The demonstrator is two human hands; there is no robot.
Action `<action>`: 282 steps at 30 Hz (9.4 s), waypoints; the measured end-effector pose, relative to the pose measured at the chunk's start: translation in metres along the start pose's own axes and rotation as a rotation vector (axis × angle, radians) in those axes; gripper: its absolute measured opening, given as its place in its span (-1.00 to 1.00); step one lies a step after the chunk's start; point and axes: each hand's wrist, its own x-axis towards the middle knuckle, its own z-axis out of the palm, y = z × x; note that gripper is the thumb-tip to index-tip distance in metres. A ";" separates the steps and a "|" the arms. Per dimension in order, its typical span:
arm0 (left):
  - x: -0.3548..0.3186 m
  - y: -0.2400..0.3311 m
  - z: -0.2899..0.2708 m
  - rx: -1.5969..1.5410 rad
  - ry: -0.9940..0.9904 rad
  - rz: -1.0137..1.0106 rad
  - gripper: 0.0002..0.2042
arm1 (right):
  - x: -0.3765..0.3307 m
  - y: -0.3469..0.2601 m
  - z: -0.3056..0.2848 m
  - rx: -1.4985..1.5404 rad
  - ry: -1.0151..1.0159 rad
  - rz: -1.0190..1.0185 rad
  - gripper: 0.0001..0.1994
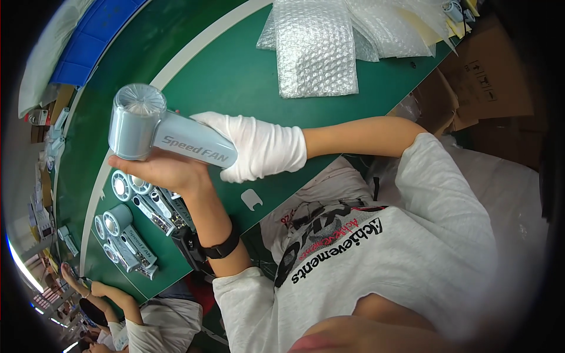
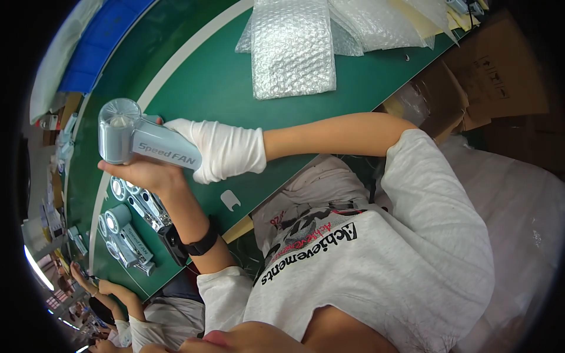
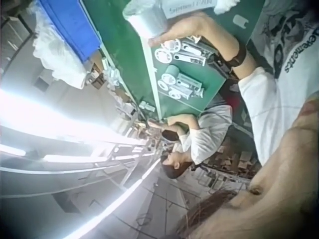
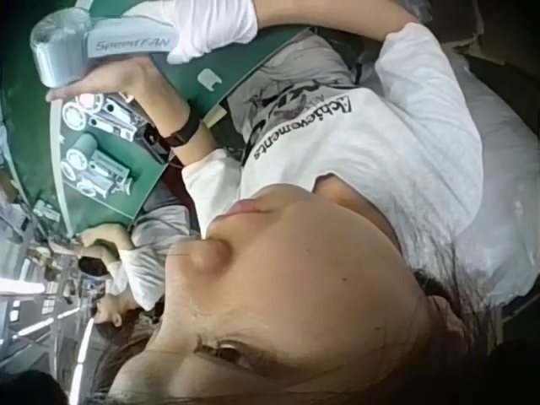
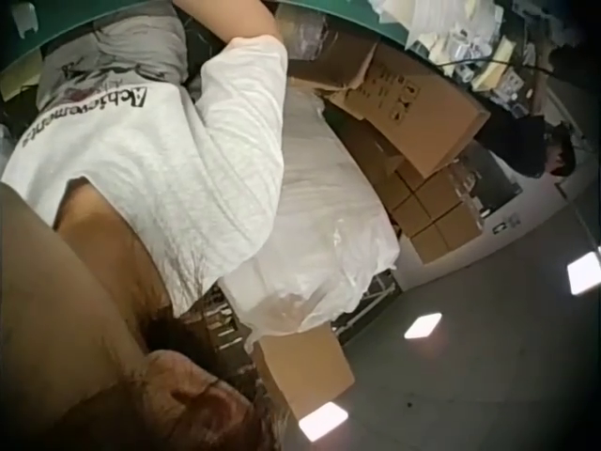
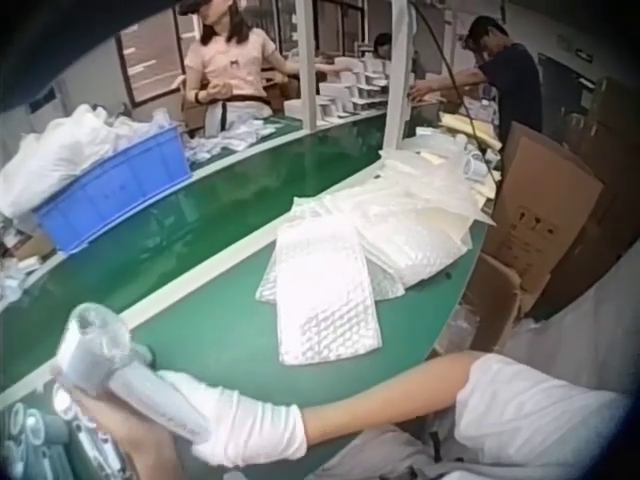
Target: The person picks up a handheld fan, inspects it by turning it over, and wraps it in bubble wrap before placing it on the table. This process is then repeated with several more fans on the assembly line.
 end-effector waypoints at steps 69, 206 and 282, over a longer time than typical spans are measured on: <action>-0.001 -0.034 0.018 0.843 -0.586 -0.528 -0.87 | -0.107 -0.006 -0.029 0.517 0.429 0.288 -0.29; -0.048 -0.060 0.042 1.152 -1.192 0.538 -0.66 | 0.020 -0.021 -0.032 0.905 0.012 -0.155 -0.35; -0.073 0.071 -0.070 2.100 -0.105 0.181 -0.37 | 0.126 0.073 -0.069 0.550 -0.061 0.317 -0.68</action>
